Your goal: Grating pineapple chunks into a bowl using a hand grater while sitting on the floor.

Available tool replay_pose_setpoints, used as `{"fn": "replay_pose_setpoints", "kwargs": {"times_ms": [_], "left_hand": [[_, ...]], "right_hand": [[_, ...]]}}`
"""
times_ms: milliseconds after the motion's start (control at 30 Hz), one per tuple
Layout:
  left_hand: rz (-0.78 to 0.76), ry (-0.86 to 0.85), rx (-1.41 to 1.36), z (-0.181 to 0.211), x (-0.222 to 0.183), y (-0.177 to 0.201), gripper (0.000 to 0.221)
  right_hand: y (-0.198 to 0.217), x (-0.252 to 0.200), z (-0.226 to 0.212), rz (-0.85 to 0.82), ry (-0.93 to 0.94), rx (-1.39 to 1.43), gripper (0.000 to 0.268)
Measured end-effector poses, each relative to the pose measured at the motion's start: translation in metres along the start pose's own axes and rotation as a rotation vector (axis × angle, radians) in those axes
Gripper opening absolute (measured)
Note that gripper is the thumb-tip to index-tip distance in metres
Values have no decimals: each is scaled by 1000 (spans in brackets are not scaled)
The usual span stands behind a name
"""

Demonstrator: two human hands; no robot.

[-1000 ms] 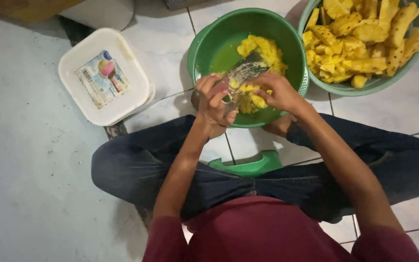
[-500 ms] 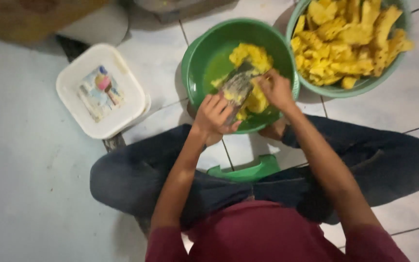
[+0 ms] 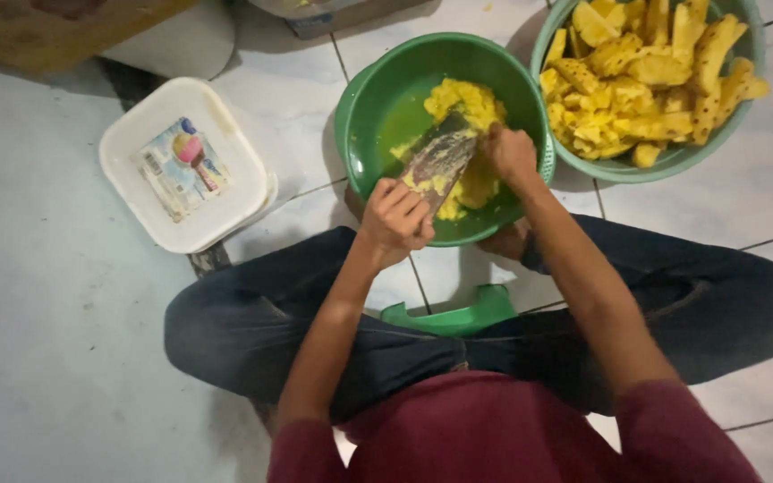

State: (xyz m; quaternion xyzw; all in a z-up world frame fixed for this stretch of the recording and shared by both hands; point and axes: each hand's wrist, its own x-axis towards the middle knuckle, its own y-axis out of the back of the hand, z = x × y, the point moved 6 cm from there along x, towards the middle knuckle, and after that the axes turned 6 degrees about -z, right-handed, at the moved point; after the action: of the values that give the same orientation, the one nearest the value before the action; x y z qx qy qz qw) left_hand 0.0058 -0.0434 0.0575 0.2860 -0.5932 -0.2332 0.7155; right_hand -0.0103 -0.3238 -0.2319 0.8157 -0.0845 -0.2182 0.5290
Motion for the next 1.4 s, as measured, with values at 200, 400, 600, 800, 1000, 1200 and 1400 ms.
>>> {"fn": "replay_pose_setpoints", "kwargs": {"times_ms": [200, 400, 600, 800, 1000, 1200, 1400], "left_hand": [[-12, 41, -16, -12, 7, 6, 27], [-50, 61, -16, -18, 6, 12, 24], [-90, 54, 63, -37, -21, 6, 20], [-120, 116, 23, -34, -31, 21, 20], [-69, 187, 36, -35, -39, 36, 28], [-67, 252, 31, -18, -36, 50, 31], [-56, 292, 7, -18, -37, 50, 31]], "right_hand": [[56, -87, -114, -185, 168, 204, 32], [70, -61, -36, -231, 90, 107, 37], [-63, -66, -27, -477, 160, -341, 39], [35, -74, -60, -378, 245, 164, 32], [68, -66, -31, -282, 33, 874, 17], [66, -72, -43, -284, 80, 903, 11], [62, -75, -54, -310, 109, 936, 3]]}}
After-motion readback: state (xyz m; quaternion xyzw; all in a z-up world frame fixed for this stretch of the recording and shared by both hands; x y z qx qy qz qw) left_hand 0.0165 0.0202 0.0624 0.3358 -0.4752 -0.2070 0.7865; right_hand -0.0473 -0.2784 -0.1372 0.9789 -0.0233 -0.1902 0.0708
